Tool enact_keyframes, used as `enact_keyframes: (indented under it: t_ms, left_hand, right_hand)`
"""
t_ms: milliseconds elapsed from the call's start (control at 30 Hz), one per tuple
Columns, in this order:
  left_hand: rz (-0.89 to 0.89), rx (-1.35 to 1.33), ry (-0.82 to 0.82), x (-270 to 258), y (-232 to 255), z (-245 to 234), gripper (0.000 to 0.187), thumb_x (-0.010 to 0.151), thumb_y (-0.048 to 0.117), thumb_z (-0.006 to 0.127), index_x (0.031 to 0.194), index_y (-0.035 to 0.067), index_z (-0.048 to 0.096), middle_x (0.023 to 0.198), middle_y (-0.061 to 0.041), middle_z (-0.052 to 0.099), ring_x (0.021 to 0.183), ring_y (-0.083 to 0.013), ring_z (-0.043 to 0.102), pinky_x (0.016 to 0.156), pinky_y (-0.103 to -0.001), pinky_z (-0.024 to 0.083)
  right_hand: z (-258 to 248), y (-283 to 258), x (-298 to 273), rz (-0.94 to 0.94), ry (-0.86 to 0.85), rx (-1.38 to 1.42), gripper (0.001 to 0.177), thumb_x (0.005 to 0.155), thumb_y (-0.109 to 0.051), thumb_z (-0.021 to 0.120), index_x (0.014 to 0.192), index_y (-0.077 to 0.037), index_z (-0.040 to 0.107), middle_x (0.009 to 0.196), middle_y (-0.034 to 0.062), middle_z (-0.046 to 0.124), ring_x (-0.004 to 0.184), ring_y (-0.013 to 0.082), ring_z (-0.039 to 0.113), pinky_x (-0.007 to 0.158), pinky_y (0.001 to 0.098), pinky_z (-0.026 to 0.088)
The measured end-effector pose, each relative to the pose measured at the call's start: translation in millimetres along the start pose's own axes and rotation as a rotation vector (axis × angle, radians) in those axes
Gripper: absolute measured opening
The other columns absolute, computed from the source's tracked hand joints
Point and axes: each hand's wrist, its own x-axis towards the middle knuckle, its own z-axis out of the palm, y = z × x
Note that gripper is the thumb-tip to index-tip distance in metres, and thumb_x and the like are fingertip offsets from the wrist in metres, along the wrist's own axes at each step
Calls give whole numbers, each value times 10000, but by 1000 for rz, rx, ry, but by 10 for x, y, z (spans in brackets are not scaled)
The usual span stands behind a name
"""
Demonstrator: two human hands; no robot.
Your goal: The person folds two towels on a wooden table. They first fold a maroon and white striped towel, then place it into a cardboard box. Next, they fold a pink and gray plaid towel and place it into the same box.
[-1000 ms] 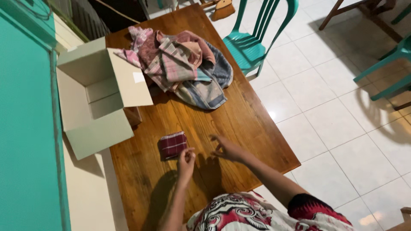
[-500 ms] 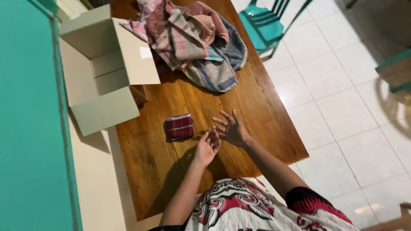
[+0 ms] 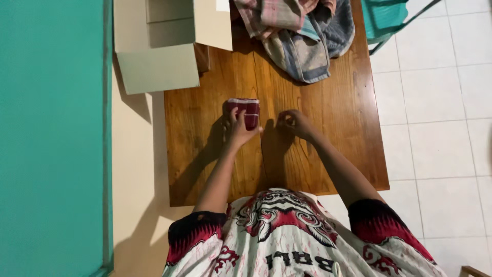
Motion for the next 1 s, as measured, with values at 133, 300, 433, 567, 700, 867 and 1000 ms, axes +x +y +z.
enact_keyframes:
  t_ms: [133, 300, 433, 567, 700, 867, 1000]
  left_hand:
    - [228, 170, 6, -160, 112, 68, 865, 779, 423, 849, 1507, 225, 427, 1632, -59, 234, 1545, -403, 124, 1122, -707, 229]
    - [422, 66, -34, -24, -120, 493, 532, 877, 502, 852, 1313, 285, 639, 1541, -28, 434, 1518, -383, 282, 1203, -606, 319]
    - [219, -260, 141, 54, -419, 795, 634, 872, 319, 814, 1418, 125, 556, 1408, -178, 565, 1277, -361, 599, 1049, -449, 533]
    - [168, -479, -77, -75, -547, 765, 696, 780, 194, 859, 1363, 38, 512, 1247, -167, 649, 1135, -305, 664, 947, -410, 560]
    - [295, -602, -305, -308, -364, 511, 607, 802, 154, 804, 1352, 48, 571, 1176, -126, 709, 1065, -252, 698, 912, -384, 593]
    - [291, -637, -311, -657, 30, 99, 605, 806, 215, 825, 1352, 66, 610, 1236, -124, 717, 1136, -257, 699, 963, -381, 582]
    - [17, -1083, -214, -893, 111, -19, 739, 851, 333, 825, 1464, 71, 504, 1417, -120, 615, 1313, -252, 599, 1100, -395, 482]
  right_hand:
    - [308, 107, 166, 54, -67, 396, 540, 1019, -342, 690, 1455, -50, 561, 1202, 149, 750, 952, 162, 726, 762, 328, 619]
    - [481, 230, 86, 363, 28, 399, 616, 953, -334, 726, 1409, -43, 431, 1140, 180, 729, 831, 209, 761, 676, 355, 636]
    - [556, 224, -182, 396, -110, 294, 634, 917, -314, 722, 1413, -49, 429, 1077, 236, 759, 795, 258, 728, 648, 380, 579]
    - [638, -7, -501, 202, -146, 170, 650, 872, -291, 801, 1379, -44, 477, 1141, 187, 724, 889, 266, 715, 712, 382, 594]
    - [420, -321, -798, 21, -50, 25, 827, 775, -315, 897, 1360, -9, 399, 1181, 174, 648, 964, 246, 710, 793, 353, 605]
    - [179, -854, -882, -56, -175, 179, 594, 877, -250, 752, 1381, -45, 513, 1154, 142, 720, 1032, 236, 690, 882, 378, 574]
    - [161, -1162, -811, -38, -181, 437, 429, 994, -231, 650, 1371, -43, 574, 1235, 105, 719, 1128, 195, 682, 968, 361, 561]
